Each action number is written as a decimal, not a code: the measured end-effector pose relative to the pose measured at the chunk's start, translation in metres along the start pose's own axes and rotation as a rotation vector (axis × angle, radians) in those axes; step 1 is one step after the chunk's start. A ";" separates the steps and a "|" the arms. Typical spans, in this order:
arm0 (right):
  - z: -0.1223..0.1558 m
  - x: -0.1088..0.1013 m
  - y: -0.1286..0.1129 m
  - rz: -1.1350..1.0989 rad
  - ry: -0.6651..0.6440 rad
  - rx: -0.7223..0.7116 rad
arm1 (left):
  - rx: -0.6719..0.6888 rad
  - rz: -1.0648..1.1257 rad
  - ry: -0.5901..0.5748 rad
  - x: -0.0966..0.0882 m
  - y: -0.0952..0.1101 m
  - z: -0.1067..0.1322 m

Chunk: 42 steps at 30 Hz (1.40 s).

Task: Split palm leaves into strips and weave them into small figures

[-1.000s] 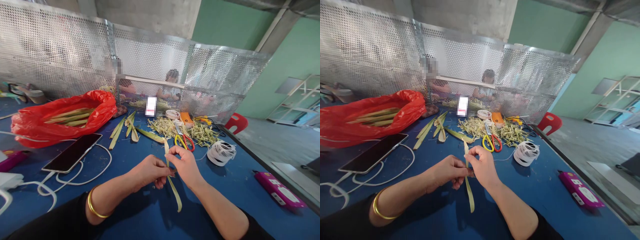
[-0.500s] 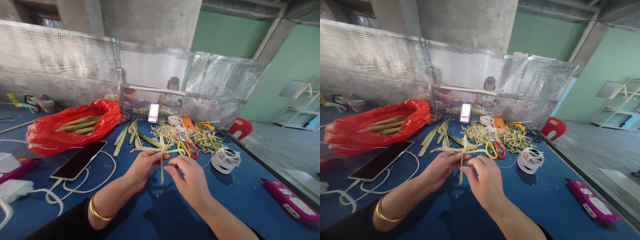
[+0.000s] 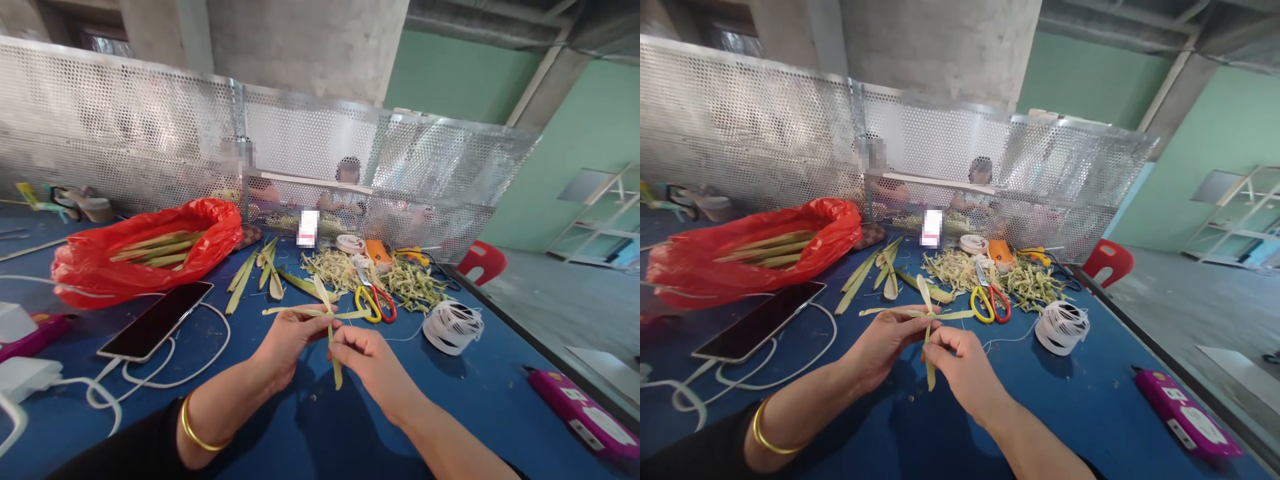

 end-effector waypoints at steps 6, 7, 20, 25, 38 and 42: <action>0.007 -0.011 -0.011 0.641 0.370 -0.419 | 0.028 -0.030 0.027 -0.005 0.004 -0.001; 0.007 -0.014 -0.013 0.706 0.444 -0.464 | 0.019 -0.051 0.014 -0.006 0.005 0.000; -0.002 -0.009 0.003 0.673 0.226 -0.278 | -0.022 -0.274 0.050 -0.004 -0.002 -0.002; -0.001 -0.014 -0.002 0.715 0.214 -0.290 | -0.056 -0.206 0.084 -0.006 0.000 -0.003; -0.003 -0.023 -0.006 0.656 0.227 -0.232 | -0.138 -0.183 -0.043 -0.008 0.009 0.001; -0.002 -0.020 -0.005 0.679 0.205 -0.231 | -0.122 -0.269 -0.003 -0.007 0.007 0.000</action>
Point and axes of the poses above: each hand's wrist, its own z-axis away from the middle knuckle, its own x-axis out of the palm, y = z × x, the point moved 2 cm from there along -z, towards the middle knuckle, and after that the axes turned 5 degrees about -z, right-handed, at the moved point
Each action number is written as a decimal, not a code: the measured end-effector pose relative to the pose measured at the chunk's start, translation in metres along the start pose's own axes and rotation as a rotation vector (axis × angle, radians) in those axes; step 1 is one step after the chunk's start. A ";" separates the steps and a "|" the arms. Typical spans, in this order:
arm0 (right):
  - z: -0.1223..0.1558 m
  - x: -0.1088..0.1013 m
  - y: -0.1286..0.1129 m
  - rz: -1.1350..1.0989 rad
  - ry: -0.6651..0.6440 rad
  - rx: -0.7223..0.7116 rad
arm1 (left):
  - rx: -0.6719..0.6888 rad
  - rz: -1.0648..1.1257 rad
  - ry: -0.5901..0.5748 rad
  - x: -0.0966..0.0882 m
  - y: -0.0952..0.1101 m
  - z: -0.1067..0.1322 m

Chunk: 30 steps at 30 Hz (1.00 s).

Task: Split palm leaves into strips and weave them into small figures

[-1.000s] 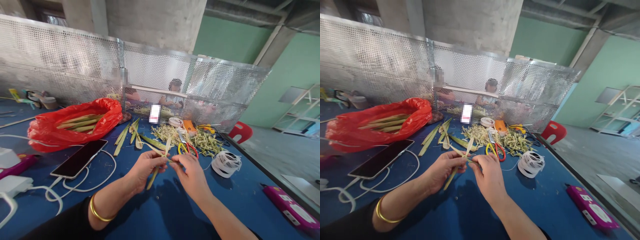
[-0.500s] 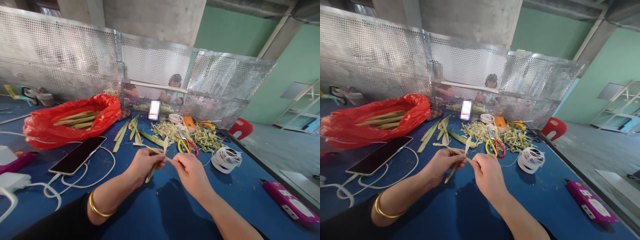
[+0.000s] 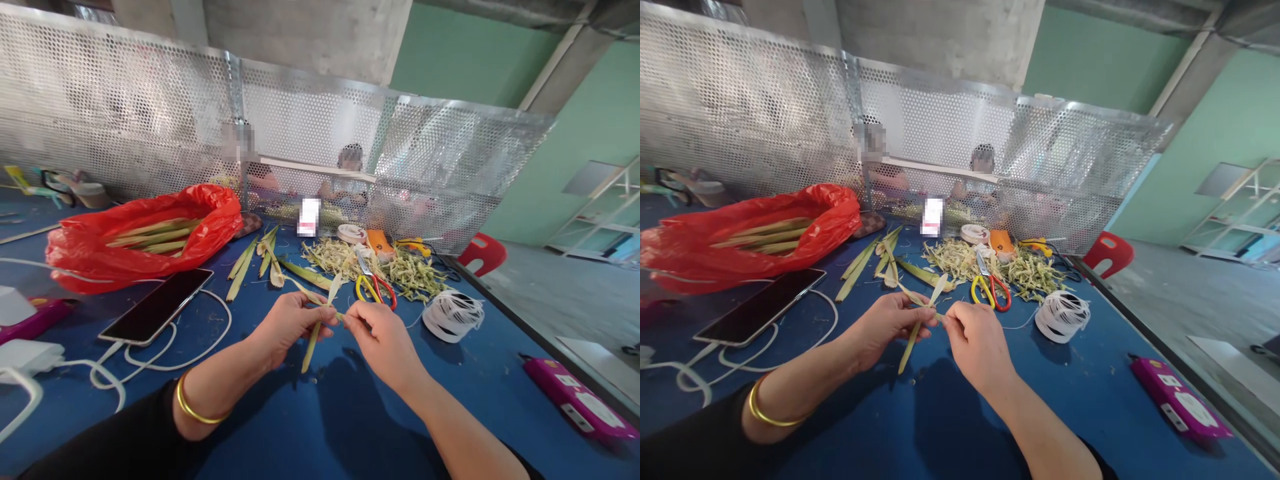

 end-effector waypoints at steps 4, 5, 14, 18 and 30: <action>0.002 0.001 -0.006 -0.016 -0.015 -0.067 | 0.011 0.027 0.068 0.002 0.000 -0.003; 0.003 0.001 -0.007 -0.017 -0.011 -0.080 | 0.015 0.035 0.079 0.002 0.000 -0.004; -0.001 -0.005 0.002 -0.128 -0.048 0.112 | 0.032 0.072 0.009 -0.004 0.000 -0.004; -0.005 -0.004 0.011 -0.384 -0.025 0.283 | 0.015 0.036 -0.030 0.000 0.001 0.001; -0.005 0.012 0.011 -0.638 0.114 0.375 | -0.018 -0.148 -0.157 0.014 -0.011 0.003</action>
Point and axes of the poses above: each hand's wrist, its own z-axis away from the middle knuckle, its own x-axis out of the palm, y = z × x, the point moved 2 cm from there along -z, towards the middle knuckle, and after that the axes turned 5 degrees about -z, right-handed, at the moved point
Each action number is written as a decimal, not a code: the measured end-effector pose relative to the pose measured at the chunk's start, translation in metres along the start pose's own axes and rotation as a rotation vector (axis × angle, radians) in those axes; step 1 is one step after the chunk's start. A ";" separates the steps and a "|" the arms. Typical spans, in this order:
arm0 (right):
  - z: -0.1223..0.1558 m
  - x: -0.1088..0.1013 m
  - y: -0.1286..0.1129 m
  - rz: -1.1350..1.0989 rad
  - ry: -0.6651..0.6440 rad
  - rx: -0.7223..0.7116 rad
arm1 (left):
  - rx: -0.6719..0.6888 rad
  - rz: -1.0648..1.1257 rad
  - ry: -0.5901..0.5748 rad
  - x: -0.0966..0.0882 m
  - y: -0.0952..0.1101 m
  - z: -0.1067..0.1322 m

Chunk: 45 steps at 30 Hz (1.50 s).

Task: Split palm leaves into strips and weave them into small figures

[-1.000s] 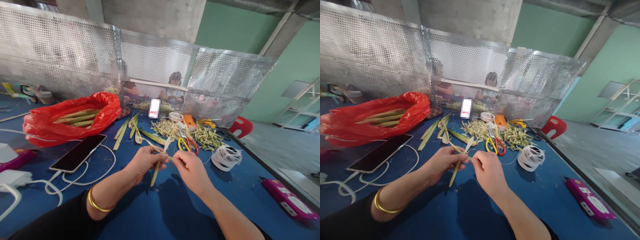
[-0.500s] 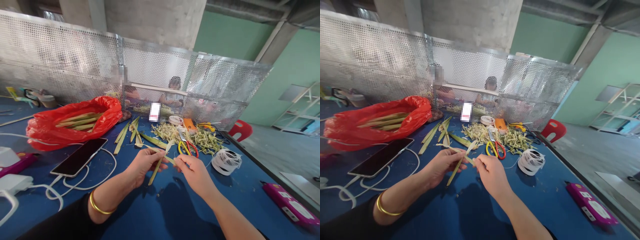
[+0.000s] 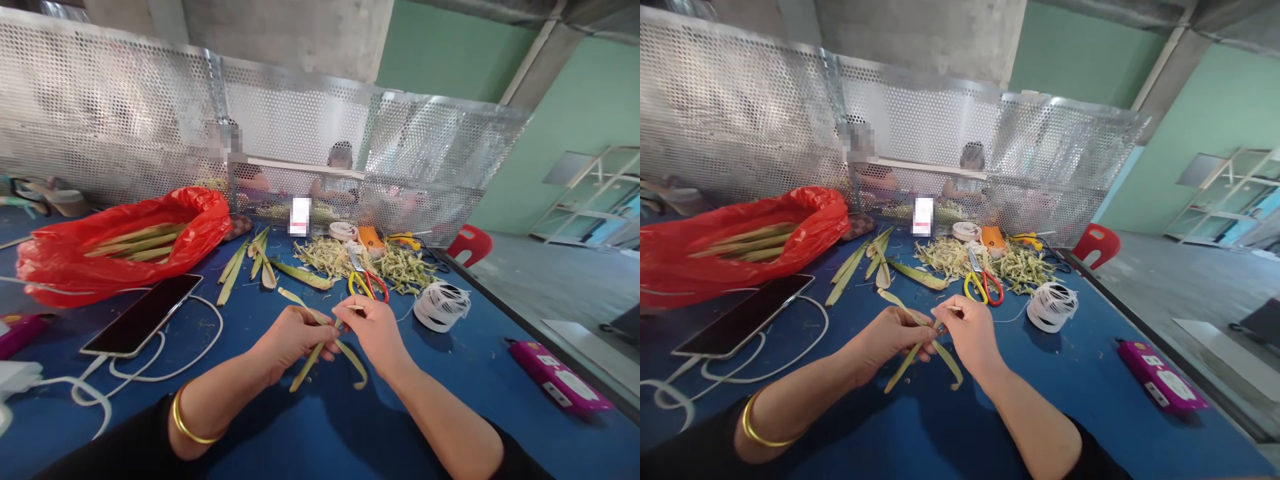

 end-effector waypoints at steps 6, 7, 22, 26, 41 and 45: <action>0.004 0.001 0.002 0.068 0.123 -0.060 | 0.034 -0.065 -0.041 -0.001 0.006 0.003; 0.004 0.002 0.001 0.074 0.129 -0.069 | 0.037 -0.076 -0.041 -0.001 0.007 0.004; -0.002 -0.004 -0.002 0.024 0.042 -0.071 | -0.030 0.083 -0.072 -0.003 0.002 0.003; -0.003 -0.006 -0.003 -0.034 0.043 -0.123 | 0.008 0.167 -0.119 -0.003 0.002 0.003; -0.001 -0.008 -0.021 0.173 -0.136 -0.383 | -0.002 0.463 -0.181 -0.011 0.014 0.007; -0.001 -0.010 -0.020 0.335 -0.090 -0.481 | 0.012 0.423 -0.088 -0.011 0.012 0.006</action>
Point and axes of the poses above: each hand's wrist, its own z-axis away from the middle knuckle, its own x-axis out of the palm, y = z × x, the point moved 2 cm from there along -z, towards the middle knuckle, and after that the axes turned 5 degrees about -z, right-handed, at the moved point
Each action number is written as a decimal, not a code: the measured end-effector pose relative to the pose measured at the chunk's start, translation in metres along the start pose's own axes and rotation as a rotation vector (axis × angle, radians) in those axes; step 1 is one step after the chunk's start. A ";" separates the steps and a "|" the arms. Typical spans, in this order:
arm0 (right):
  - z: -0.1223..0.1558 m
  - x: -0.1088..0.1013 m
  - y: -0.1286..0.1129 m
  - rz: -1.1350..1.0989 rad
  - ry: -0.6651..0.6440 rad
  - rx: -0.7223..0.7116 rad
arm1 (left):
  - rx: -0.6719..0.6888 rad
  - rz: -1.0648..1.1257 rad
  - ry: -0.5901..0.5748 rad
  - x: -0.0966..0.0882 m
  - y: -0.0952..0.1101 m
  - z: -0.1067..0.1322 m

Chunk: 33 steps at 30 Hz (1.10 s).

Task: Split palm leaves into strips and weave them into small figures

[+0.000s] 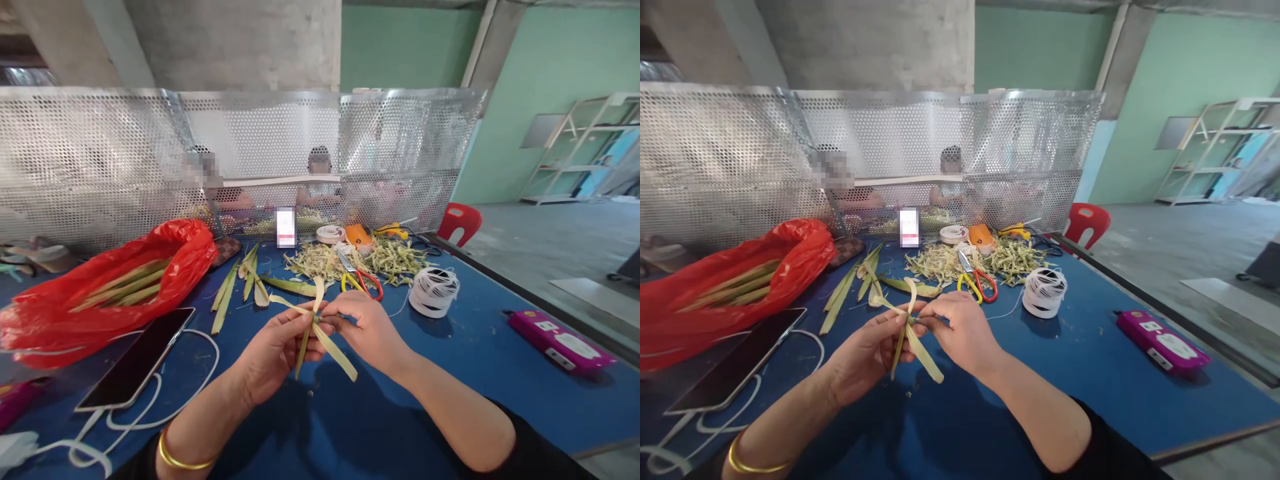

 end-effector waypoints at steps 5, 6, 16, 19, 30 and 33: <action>0.000 0.000 0.001 0.088 0.005 -0.089 | -0.062 0.081 0.050 -0.001 -0.005 -0.001; 0.000 0.000 0.001 0.099 0.009 -0.098 | -0.069 0.070 0.056 -0.001 -0.005 -0.001; -0.002 0.005 0.012 -0.056 -0.015 -0.030 | -0.014 -0.113 0.075 -0.002 0.001 -0.001; -0.002 0.003 0.010 -0.278 -0.062 0.055 | -0.017 -0.118 0.069 0.000 0.004 0.000; 0.002 0.004 0.009 -0.117 0.062 0.099 | 0.029 -0.300 0.070 0.002 -0.010 -0.008; 0.006 0.007 0.009 -0.031 0.090 0.056 | 0.043 -0.342 0.087 0.000 -0.013 -0.010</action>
Point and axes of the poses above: each hand's wrist, its own z-axis away from the middle knuckle, its own x-axis out of the palm, y = z × x, the point moved 2 cm from there along -z, towards the middle knuckle, and after that the axes turned 5 degrees about -z, right-handed, at the moved point
